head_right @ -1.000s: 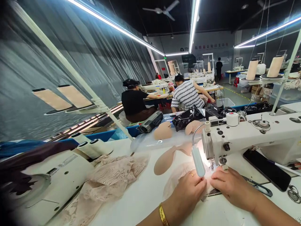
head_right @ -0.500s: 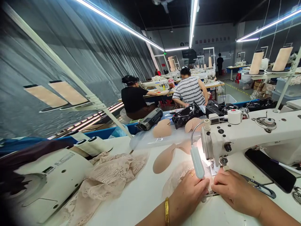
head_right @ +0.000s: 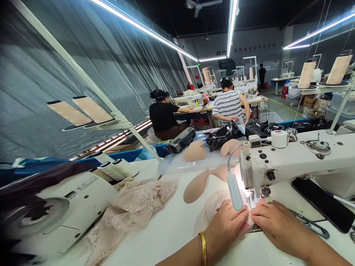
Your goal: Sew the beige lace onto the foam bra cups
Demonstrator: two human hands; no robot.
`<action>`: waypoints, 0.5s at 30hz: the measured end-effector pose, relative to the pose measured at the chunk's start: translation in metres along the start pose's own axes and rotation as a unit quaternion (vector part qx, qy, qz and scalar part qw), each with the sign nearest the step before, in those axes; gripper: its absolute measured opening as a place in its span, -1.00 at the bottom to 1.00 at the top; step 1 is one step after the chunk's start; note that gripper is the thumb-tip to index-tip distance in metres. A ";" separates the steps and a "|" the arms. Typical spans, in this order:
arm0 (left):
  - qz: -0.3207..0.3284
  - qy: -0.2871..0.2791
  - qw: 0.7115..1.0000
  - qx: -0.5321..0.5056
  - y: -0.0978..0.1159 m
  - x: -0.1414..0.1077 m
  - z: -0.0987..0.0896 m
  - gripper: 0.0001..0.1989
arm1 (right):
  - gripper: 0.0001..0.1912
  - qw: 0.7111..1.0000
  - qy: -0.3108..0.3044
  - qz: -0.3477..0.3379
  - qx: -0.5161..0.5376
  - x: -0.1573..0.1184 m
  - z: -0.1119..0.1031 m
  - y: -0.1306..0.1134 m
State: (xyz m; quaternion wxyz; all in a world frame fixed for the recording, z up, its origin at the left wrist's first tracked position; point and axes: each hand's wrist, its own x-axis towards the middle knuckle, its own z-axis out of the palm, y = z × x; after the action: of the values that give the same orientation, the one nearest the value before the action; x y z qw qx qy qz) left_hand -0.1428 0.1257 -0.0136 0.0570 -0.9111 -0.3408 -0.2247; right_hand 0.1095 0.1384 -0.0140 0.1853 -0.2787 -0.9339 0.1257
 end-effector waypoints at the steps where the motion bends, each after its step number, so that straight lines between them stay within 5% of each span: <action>1: 0.010 0.000 1.000 -0.003 -0.004 0.002 0.001 -0.81 | -0.50 1.000 0.009 0.000 -0.007 0.000 0.001 0.001; 7: 0.072 -0.070 0.994 -0.051 -0.032 0.027 -0.004 -0.84 | -0.54 0.998 0.037 0.040 -0.044 -0.001 0.008 0.006; 15: 0.104 -0.089 0.988 -0.069 -0.056 0.035 0.001 -0.89 | -0.49 0.995 0.057 0.045 -0.071 -0.001 0.015 0.012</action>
State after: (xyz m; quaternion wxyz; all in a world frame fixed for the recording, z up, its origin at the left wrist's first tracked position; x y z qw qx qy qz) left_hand -0.1553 0.1889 -0.0018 -0.0131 -0.9596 -0.2319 -0.1590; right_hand 0.1098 0.1451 -0.0322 0.2118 -0.3400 -0.9148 0.0516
